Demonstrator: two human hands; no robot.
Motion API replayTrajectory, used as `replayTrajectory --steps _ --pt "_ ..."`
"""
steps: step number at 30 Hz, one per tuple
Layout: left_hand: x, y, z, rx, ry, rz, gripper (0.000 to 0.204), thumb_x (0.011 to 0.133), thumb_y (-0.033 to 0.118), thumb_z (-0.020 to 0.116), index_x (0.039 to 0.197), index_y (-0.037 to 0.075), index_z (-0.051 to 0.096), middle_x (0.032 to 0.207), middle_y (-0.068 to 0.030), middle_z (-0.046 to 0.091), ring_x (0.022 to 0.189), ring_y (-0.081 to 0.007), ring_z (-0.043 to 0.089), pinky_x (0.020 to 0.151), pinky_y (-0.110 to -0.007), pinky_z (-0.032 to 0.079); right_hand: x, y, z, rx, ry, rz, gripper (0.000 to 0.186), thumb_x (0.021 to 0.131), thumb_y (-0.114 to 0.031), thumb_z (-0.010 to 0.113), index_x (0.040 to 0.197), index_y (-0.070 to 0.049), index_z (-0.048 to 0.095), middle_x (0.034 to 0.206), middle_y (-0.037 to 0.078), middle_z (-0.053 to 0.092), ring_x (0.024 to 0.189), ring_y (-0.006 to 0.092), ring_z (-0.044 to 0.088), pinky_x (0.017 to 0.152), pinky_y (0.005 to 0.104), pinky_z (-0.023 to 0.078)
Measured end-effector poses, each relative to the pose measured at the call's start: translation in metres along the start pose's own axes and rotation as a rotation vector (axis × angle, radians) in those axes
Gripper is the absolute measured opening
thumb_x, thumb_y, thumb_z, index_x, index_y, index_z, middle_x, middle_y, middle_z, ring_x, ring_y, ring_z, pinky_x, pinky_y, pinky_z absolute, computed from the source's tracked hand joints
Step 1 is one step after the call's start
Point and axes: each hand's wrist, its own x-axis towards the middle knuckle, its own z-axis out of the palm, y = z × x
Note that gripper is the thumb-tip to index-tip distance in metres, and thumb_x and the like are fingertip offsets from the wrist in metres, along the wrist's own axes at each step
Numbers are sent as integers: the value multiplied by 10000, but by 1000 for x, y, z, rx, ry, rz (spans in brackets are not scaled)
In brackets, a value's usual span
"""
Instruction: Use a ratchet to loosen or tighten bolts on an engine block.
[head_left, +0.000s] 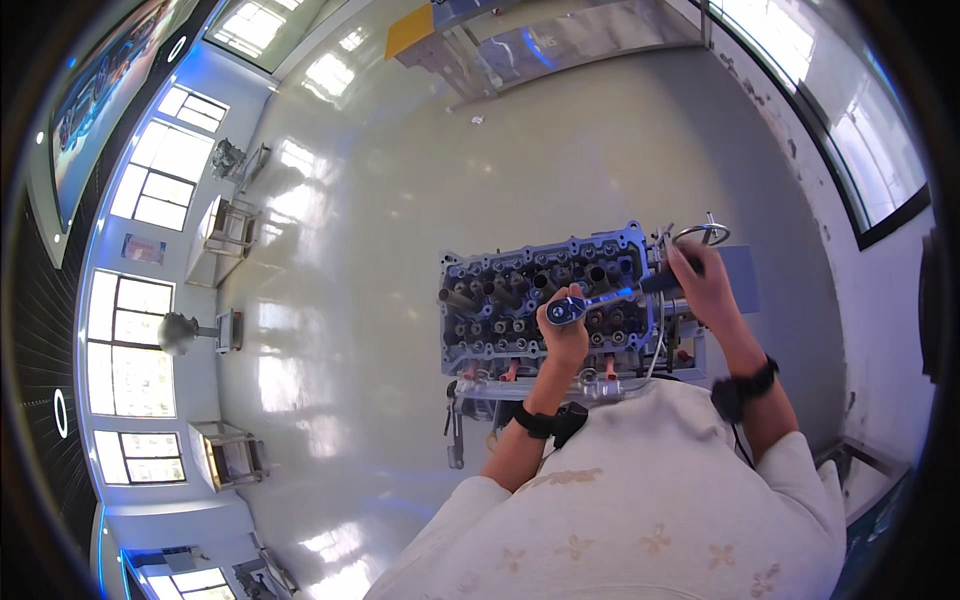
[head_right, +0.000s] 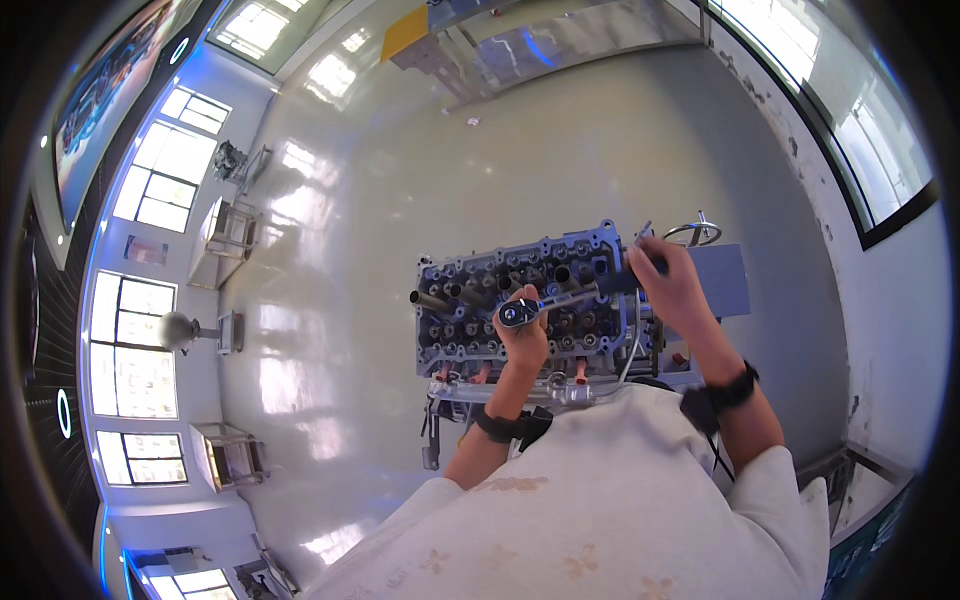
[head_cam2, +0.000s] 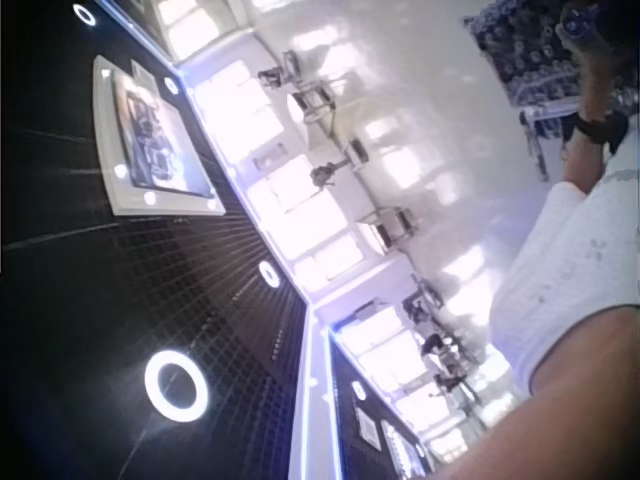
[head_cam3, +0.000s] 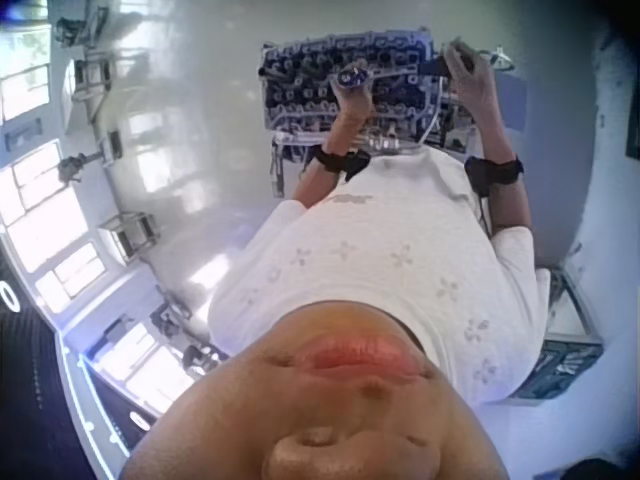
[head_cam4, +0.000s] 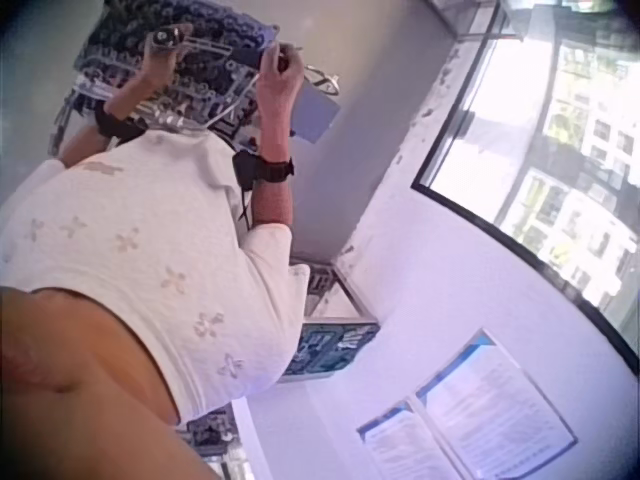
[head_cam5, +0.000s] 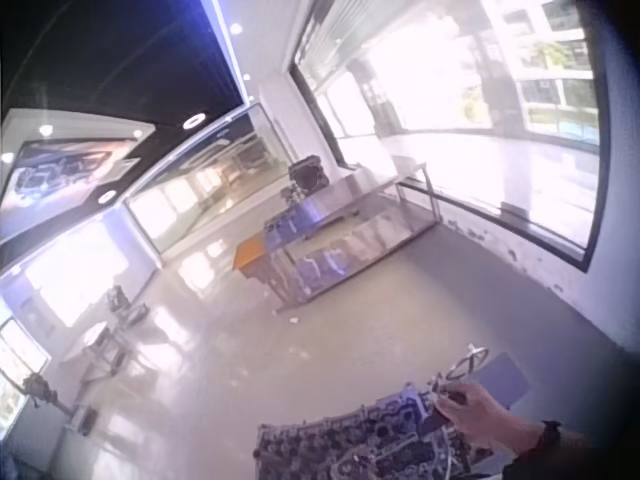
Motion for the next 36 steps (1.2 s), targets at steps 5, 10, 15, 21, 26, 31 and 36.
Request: replayTrajectory --steps 5,10,15,21,26,31,36 --pt "-14 -6 14 37 20 -7 323 958 101 591 652 65 492 521 33 421 451 -55 346 434 -261 249 125 -27 81 -230 -170 -240 343 884 -318 533 925 10 626 760 202 633 713 362 626 683 441 474" --pt "-15 6 19 -151 134 -62 348 963 121 586 638 76 469 513 32 412 435 -51 322 428 -250 218 103 -50 81 -299 -112 -193 333 887 -311 523 879 10 613 754 213 636 744 399 626 694 474 466" --pt "5 30 9 -49 184 -182 418 956 101 577 583 49 393 515 28 352 487 -42 303 451 -278 243 -22 -50 -19 -284 -155 30 397 946 -341 572 768 13 554 568 125 492 510 223 471 522 355 375" --pt "3 15 13 137 -16 -41 421 984 161 543 609 28 406 575 51 346 554 -31 284 483 -249 223 -100 -45 -27 -109 -283 219 286 978 -239 545 869 24 567 603 49 502 531 133 449 511 314 367" --pt "-5 -5 -3 -171 -41 32 360 948 67 583 614 17 459 587 44 417 530 -35 317 474 -256 263 38 -51 6 -422 -117 -144 319 944 -247 517 826 46 564 707 231 541 672 381 562 656 429 430" --pt "-18 -5 11 42 -32 8 319 945 50 576 637 80 499 524 69 378 457 -38 292 443 -249 233 117 -74 87 -769 -232 -297 378 879 -344 552 746 -11 670 702 179 641 749 384 630 703 465 493" --pt "-19 -10 12 -142 135 -21 354 961 111 573 621 65 487 525 59 390 455 -39 310 443 -248 227 82 -70 56 -805 -192 -367 464 887 -362 580 613 12 596 605 191 563 650 393 581 640 470 450"
